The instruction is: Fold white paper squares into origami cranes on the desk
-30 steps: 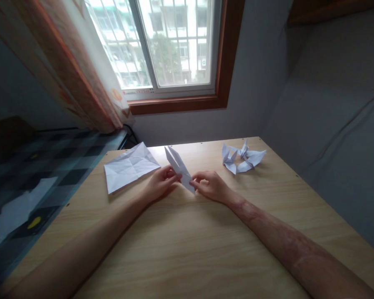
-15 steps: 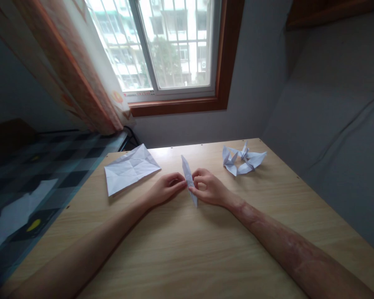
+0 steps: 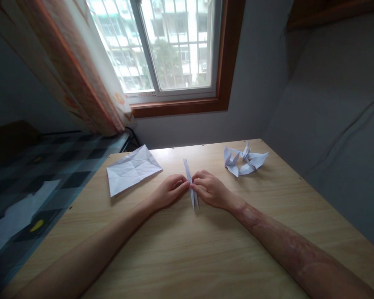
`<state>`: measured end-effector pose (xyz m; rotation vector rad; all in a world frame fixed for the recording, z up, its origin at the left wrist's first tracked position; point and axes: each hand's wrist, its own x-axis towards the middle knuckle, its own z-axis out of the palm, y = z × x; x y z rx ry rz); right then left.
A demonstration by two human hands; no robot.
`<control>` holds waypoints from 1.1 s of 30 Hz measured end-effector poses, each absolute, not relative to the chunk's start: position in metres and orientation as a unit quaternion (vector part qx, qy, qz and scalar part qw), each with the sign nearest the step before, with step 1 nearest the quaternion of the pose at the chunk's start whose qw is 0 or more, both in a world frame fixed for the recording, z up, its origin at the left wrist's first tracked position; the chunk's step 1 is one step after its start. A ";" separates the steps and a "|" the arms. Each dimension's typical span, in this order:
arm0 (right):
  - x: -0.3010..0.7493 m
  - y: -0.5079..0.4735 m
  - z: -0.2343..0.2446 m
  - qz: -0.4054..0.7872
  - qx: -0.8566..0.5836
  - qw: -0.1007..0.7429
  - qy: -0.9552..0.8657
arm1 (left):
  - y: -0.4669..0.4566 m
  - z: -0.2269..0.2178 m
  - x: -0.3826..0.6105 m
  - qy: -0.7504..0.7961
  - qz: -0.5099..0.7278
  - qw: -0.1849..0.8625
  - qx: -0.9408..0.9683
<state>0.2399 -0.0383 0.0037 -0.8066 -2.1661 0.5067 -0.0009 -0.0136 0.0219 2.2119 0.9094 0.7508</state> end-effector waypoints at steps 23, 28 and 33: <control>0.229 -0.042 -0.008 0.364 -0.375 0.456 -0.720 | -0.018 0.023 0.002 0.348 0.317 0.393 0.790; 0.226 -0.041 -0.009 0.387 -0.372 0.485 -0.690 | -0.015 0.015 0.003 0.316 0.368 0.449 0.751; 0.223 -0.040 -0.009 0.382 -0.421 0.485 -0.665 | -0.016 0.009 0.006 0.313 0.378 0.504 0.711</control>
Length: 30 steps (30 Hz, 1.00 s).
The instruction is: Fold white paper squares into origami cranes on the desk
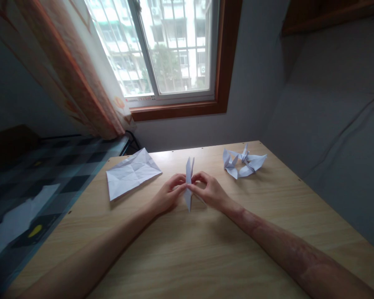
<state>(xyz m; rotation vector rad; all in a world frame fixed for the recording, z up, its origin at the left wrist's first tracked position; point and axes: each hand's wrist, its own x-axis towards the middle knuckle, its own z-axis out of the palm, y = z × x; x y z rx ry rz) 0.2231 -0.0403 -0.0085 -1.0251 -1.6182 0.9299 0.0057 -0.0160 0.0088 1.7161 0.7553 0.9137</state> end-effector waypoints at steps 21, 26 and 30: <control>0.219 -0.036 -0.019 0.525 -0.384 0.501 -0.572 | -0.025 0.011 0.006 0.315 0.431 0.466 0.706; 0.220 -0.034 -0.022 0.487 -0.392 0.521 -0.581 | -0.023 0.012 0.006 0.329 0.430 0.443 0.714; 0.219 -0.035 -0.022 0.473 -0.410 0.524 -0.578 | -0.022 0.011 0.006 0.335 0.426 0.459 0.704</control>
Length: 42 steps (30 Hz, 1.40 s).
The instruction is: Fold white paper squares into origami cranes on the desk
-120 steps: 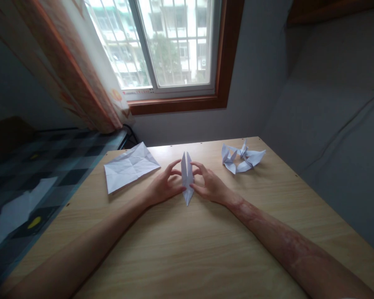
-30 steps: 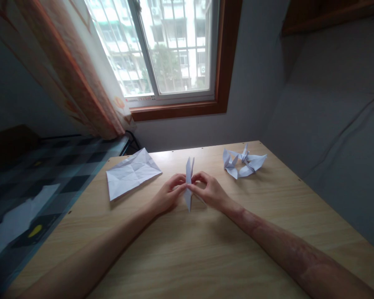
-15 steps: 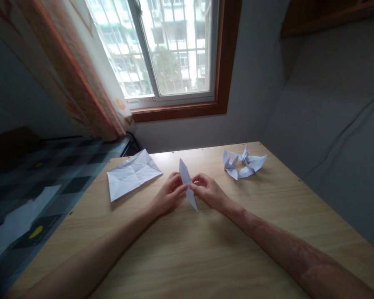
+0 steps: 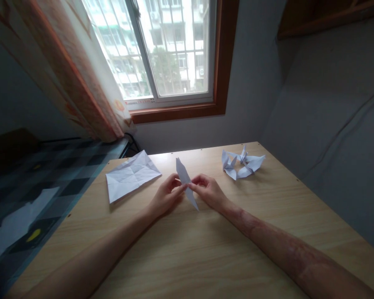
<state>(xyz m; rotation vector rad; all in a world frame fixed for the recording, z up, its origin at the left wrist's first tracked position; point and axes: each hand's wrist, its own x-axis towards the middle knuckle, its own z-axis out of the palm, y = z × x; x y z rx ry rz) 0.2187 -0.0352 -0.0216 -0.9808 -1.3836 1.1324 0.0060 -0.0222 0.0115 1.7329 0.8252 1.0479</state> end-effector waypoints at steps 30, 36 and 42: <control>0.219 -0.034 -0.021 0.540 -0.331 0.530 -0.564 | -0.013 0.001 0.002 0.293 0.415 0.549 0.664; 0.219 -0.035 -0.019 0.474 -0.357 0.543 -0.594 | -0.016 0.006 0.004 0.291 0.416 0.556 0.658; 0.218 -0.038 -0.015 0.441 -0.370 0.556 -0.599 | -0.015 0.006 0.004 0.295 0.422 0.548 0.660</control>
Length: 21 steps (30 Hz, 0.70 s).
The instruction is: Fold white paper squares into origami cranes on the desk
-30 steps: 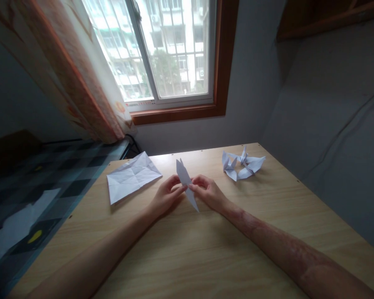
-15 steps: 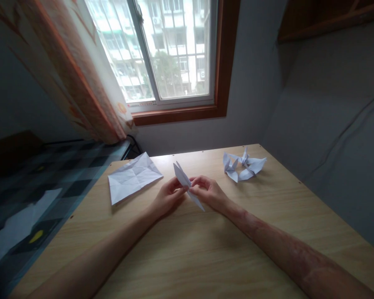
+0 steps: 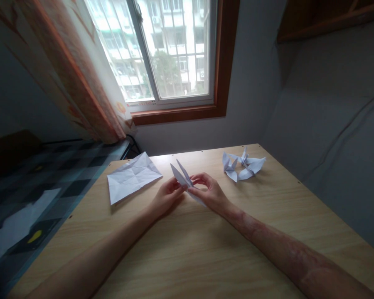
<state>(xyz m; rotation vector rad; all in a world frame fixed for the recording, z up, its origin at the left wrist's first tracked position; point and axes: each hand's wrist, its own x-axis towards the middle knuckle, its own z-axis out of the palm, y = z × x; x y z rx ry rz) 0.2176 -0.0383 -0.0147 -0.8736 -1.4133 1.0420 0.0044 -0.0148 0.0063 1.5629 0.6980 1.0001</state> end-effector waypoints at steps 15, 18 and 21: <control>0.217 -0.039 -0.017 0.469 -0.401 0.549 -0.564 | -0.014 0.003 0.005 0.296 0.435 0.548 0.650; 0.216 -0.036 -0.019 0.473 -0.390 0.572 -0.545 | -0.015 0.005 0.006 0.289 0.431 0.556 0.649; 0.217 -0.034 -0.020 0.481 -0.391 0.572 -0.537 | -0.015 0.004 0.006 0.284 0.430 0.557 0.651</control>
